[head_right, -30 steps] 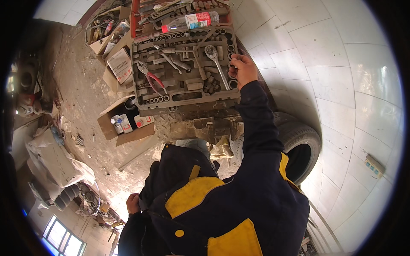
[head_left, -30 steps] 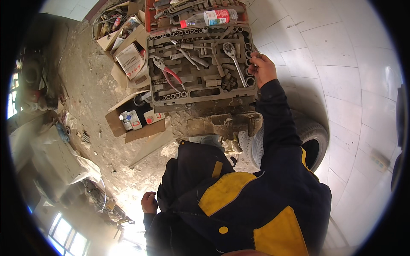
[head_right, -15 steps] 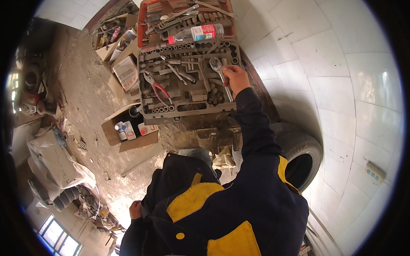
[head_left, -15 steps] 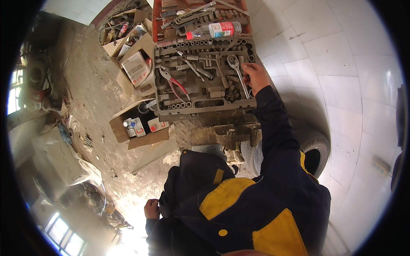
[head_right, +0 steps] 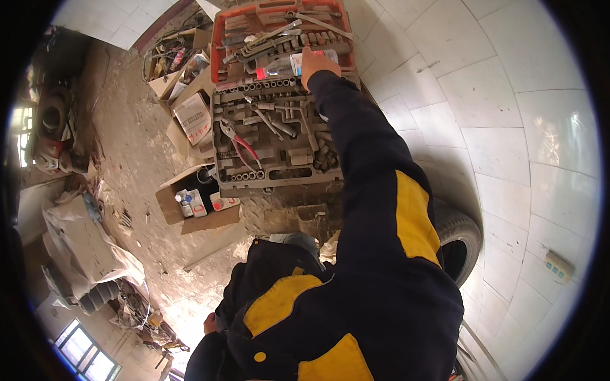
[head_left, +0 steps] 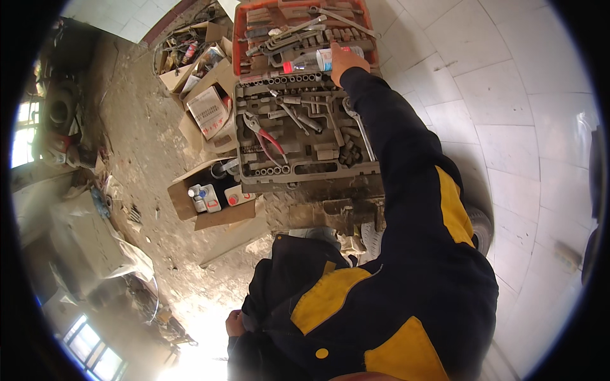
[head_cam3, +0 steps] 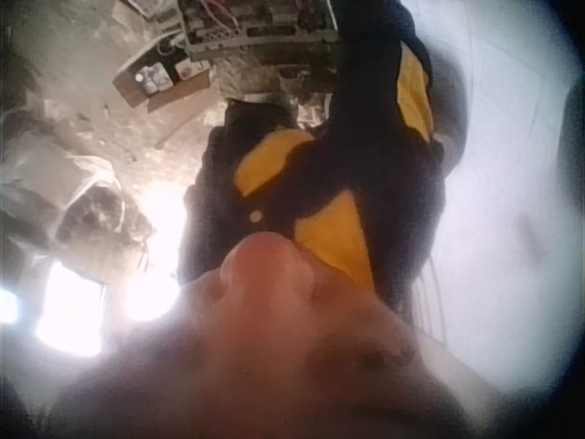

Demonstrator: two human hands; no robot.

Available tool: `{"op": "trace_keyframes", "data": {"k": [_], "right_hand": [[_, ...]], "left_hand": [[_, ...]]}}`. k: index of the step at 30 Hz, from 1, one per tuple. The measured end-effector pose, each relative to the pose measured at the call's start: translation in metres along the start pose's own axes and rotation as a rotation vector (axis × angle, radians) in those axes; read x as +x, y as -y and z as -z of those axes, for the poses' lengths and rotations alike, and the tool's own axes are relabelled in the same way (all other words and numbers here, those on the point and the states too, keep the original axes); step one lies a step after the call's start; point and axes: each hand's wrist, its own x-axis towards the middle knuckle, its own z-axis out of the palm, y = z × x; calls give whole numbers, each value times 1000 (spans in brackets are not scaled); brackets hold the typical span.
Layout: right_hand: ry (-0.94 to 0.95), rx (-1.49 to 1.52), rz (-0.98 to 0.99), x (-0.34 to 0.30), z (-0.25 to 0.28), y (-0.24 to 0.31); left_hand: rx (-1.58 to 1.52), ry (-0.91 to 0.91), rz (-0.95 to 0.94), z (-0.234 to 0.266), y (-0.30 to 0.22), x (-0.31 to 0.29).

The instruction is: The person opens a toolbox and rearranges various hand tools, including wrenches, sockets, and pliers, into their designated slots. They also move a plastic bottle and a small plastic bag within the toolbox. The person briefly walks away and returns to continue organizing.

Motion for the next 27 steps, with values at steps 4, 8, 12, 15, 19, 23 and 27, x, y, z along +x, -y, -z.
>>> {"op": "trace_keyframes", "data": {"k": [4,8,12,15,19,23,27], "right_hand": [[-115,-145,-7,13,-5,7],[-123,-215,38,19,-7,7],[-127,-267,151,16,-4,1],[-160,-251,168,7,-6,-4],[-149,-232,160,4,-5,-10],[-131,-218,82,3,5,-18],[-177,-11,-12,-6,25,-47]], "left_hand": [[38,-22,-80,-7,20,4],[53,-26,-123,-15,27,1],[37,-51,-103,-18,0,-9],[85,-33,-137,-16,-20,-17],[102,-48,-157,-19,-18,-4],[50,-37,-169,-16,-3,13],[84,-21,-197,-14,-1,13]]}}
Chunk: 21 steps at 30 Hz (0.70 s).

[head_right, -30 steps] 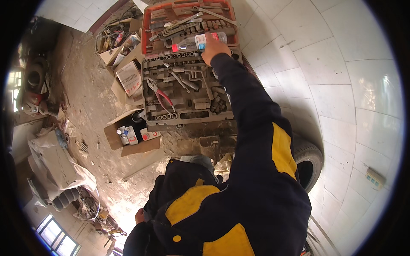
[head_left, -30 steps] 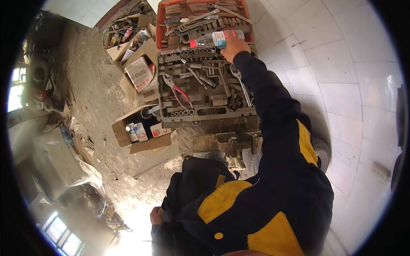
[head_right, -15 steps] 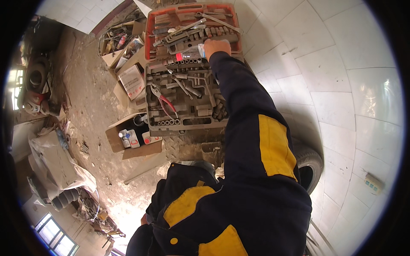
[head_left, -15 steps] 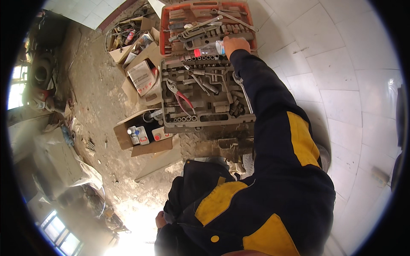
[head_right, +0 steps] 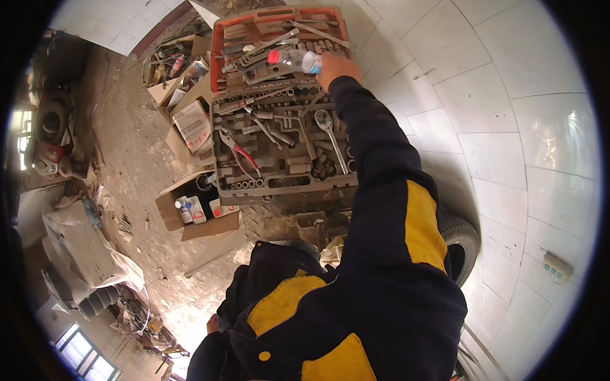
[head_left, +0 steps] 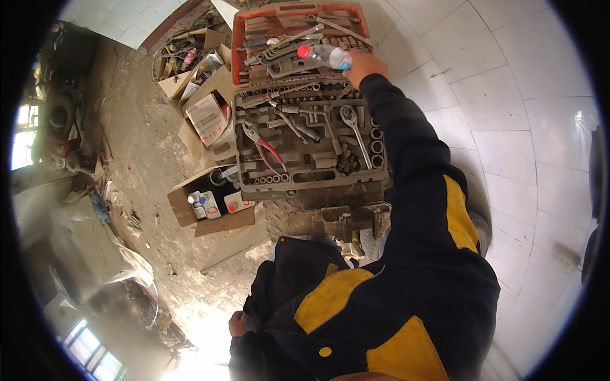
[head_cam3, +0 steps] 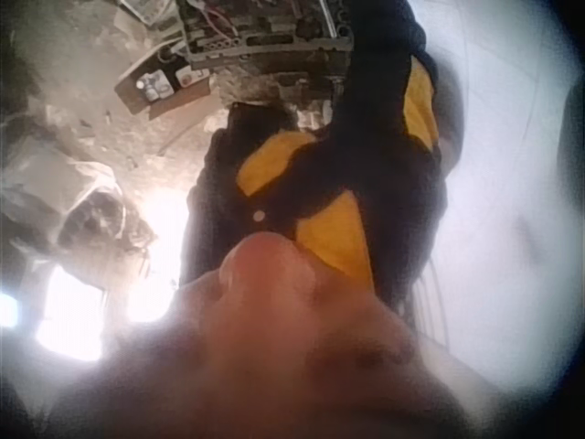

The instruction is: The person opens a toolbox and rearranges various hand tools, including wrenches, sockets, and pliers, into their designated slots. They also move a plastic bottle and a small plastic bag within the toolbox. The person briefly walks away and returns to continue organizing.

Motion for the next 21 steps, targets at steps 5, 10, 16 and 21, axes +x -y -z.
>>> {"op": "trace_keyframes", "data": {"k": [5,10,16,21], "right_hand": [[-105,169,-110,-6,28,-47],[-69,101,-3,-27,33,-48],[87,-72,96,-42,9,13],[343,-90,266,-6,8,33]], "left_hand": [[-48,11,26,-6,5,3],[-52,15,47,-10,16,12],[5,37,68,0,-7,11],[37,-22,33,5,2,8]]}}
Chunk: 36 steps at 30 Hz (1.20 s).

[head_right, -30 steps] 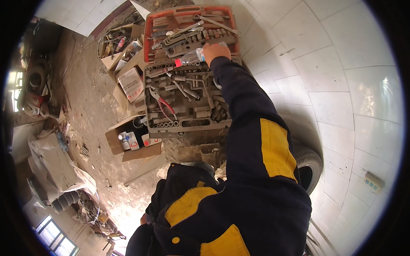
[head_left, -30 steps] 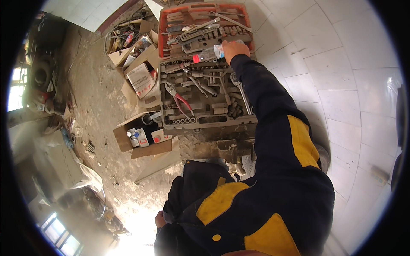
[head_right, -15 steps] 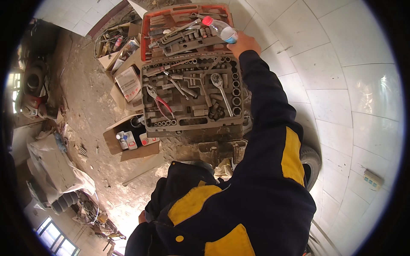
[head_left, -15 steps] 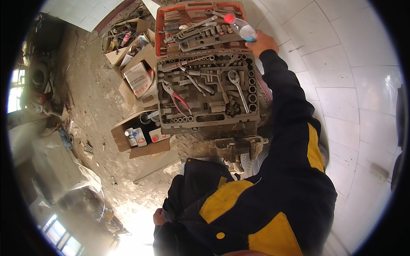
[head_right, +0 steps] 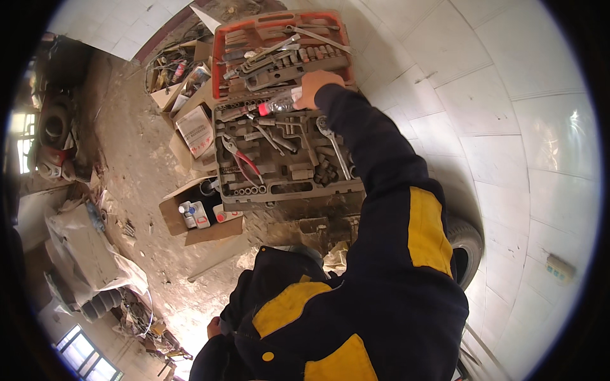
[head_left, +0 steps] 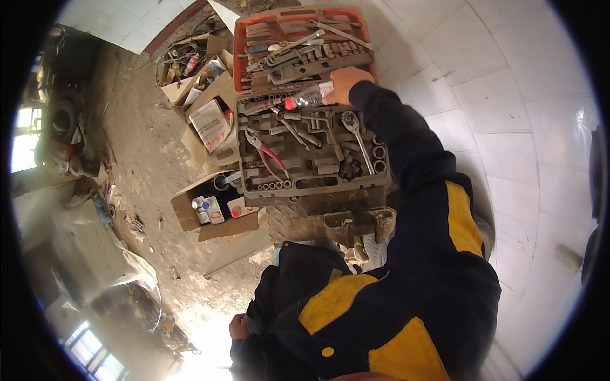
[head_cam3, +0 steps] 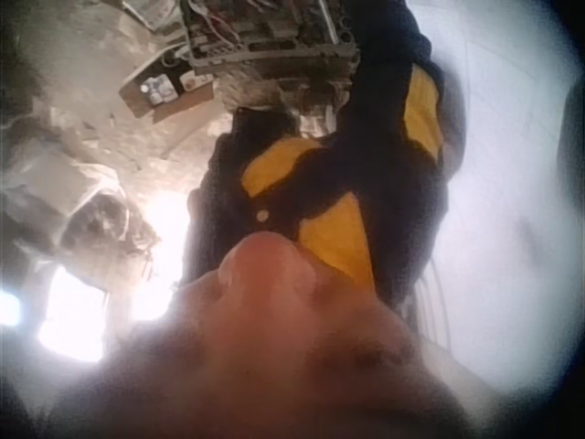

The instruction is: The person opens a toolbox and rearranges various hand tools, including wrenches, sockets, and pliers, into their designated slots. They also move a plastic bottle and a small plastic bag within the toolbox. The person briefly walks away and returns to continue organizing.

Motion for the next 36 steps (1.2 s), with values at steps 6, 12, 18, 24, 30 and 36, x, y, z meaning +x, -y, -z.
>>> {"op": "trace_keyframes", "data": {"k": [6,12,18,24,30,36], "right_hand": [[-142,226,-81,74,21,-27],[-95,63,-177,107,0,-23],[-132,-147,-39,91,4,-17],[-256,-276,68,79,-4,-30],[-602,-355,269,99,4,-62],[-552,-321,116,136,41,-76]], "left_hand": [[96,83,19,-13,16,-13],[92,47,80,0,-13,-34],[88,72,119,0,-17,-21],[-40,78,188,-7,-23,-8],[3,117,159,7,-58,-7],[1,95,166,15,-92,-3]]}}
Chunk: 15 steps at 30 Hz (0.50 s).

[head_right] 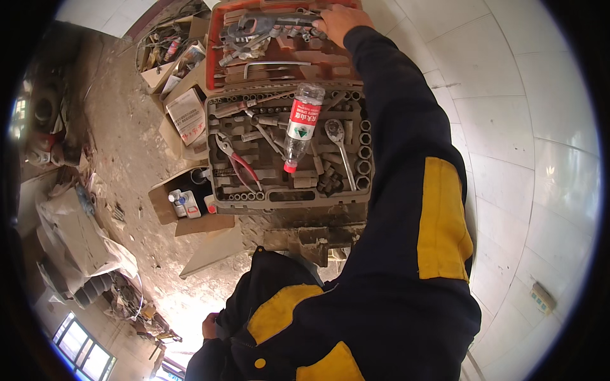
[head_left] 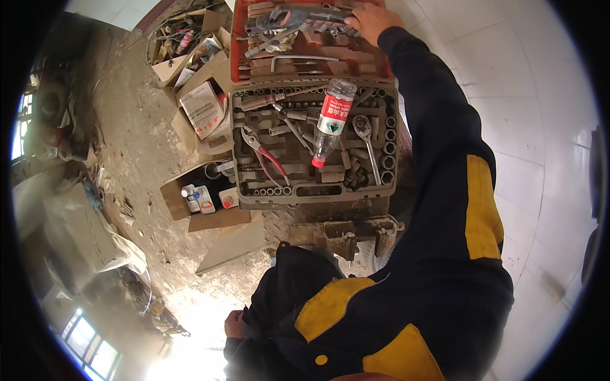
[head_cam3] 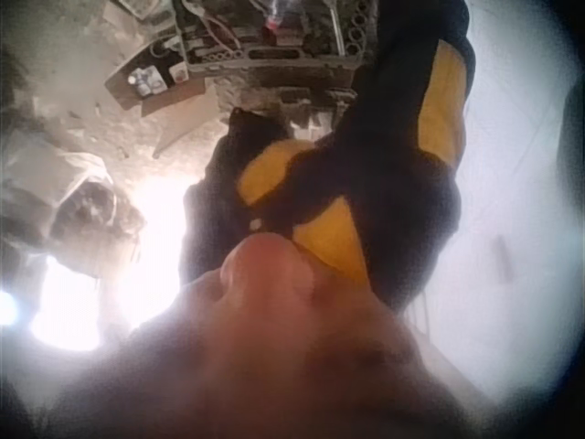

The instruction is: The person opens a toolbox and rearranges various hand tools, including wrenches, sockets, and pliers, into their designated slots. They also move a plastic bottle and a small plastic bag within the toolbox. The person briefly walks away and returns to continue organizing.

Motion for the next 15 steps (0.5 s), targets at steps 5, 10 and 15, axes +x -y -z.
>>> {"op": "trace_keyframes", "data": {"k": [5,10,15], "right_hand": [[47,102,-56,17,-9,5],[-32,99,-92,12,-33,9],[-24,184,-95,9,-36,9]], "left_hand": [[-53,-8,-10,-4,15,6],[61,-9,-1,-9,33,6],[19,30,3,-8,36,4]]}}
